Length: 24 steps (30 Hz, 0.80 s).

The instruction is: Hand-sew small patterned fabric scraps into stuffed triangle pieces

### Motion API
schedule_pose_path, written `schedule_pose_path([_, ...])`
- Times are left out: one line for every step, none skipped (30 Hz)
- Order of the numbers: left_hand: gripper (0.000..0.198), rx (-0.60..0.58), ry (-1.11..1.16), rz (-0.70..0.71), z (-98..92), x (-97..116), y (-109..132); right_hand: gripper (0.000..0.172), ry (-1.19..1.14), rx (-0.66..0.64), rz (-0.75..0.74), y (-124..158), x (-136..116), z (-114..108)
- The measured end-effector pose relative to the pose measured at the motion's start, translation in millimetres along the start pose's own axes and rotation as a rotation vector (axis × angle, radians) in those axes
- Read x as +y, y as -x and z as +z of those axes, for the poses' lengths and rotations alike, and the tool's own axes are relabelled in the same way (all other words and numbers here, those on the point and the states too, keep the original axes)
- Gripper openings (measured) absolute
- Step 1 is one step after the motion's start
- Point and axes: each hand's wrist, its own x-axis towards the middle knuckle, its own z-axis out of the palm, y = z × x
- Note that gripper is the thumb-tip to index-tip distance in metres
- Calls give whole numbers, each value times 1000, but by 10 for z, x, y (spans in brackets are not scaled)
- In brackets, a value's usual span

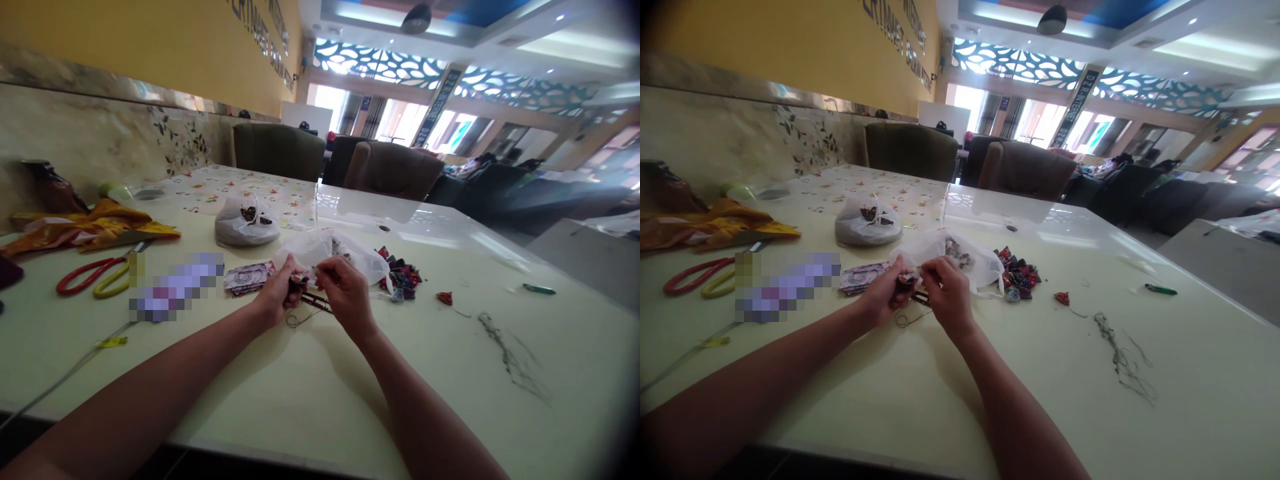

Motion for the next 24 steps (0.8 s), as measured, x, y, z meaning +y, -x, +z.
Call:
schedule_pose_path([49,-4,23,-26,-1,4,-4,6,6,2,-13,2,-10,2])
schedule_pose_path([49,-7,46,-53,3,8,-5,7,22,2,-37,3,-21,4])
schedule_pose_path([49,-7,69,-76,10,13,-2,8,44,-2,-68,4,-32,7])
schedule_pose_path([49,-7,90,-94,19,19,4,9,65,-13,-101,4,-40,10])
schedule_pose_path([49,-6,108,-104,30,24,11,10,81,-29,-131,3,-45,14])
schedule_pose_path([49,-1,124,-107,40,30,19,11,92,-49,-154,1,-46,18])
schedule_pose_path([49,6,137,-106,48,35,25,11,99,-71,-166,-1,-42,20])
schedule_pose_path([49,15,146,-105,54,38,30,11,103,-93,-171,-4,-36,22])
schedule_pose_path([48,24,152,-100,57,40,33,11,106,-112,-169,-8,-27,21])
schedule_pose_path([47,33,152,-89,57,39,34,11,112,-129,-164,-11,-17,19])
schedule_pose_path([45,40,142,-72,54,36,32,11,120,-141,-159,-15,-7,15])
schedule_pose_path([45,43,121,-51,49,31,30,10,127,-150,-153,-18,0,11])
schedule_pose_path([44,41,88,-26,43,26,28,10,134,-151,-146,-21,6,5])
schedule_pose_path([44,37,44,1,38,19,26,11,139,-147,-141,-24,9,0])
schedule_pose_path([44,29,-5,26,32,14,25,11,141,-141,-138,-27,10,-4])
schedule_pose_path([45,21,-53,49,28,8,26,12,140,-133,-139,-30,9,-7])
schedule_pose_path([46,14,-95,66,25,5,27,12,138,-126,-142,-32,9,-9])
schedule_pose_path([48,9,-128,78,22,2,30,12,137,-123,-145,-35,9,-10])
schedule_pose_path([48,5,-150,84,20,0,32,11,137,-124,-145,-37,12,-11])
schedule_pose_path([49,4,-164,84,18,-1,33,10,138,-132,-140,-40,17,-12])
schedule_pose_path([49,5,-172,80,15,-1,33,8,141,-144,-131,-43,24,-13])
schedule_pose_path([49,9,-177,75,12,-2,32,9,147,-162,-120,-46,34,-16])
schedule_pose_path([49,12,-181,70,9,-2,29,11,154,-183,-110,-50,45,-20])
schedule_pose_path([49,15,-184,68,5,-3,25,15,162,-207,-102,-52,58,-24])
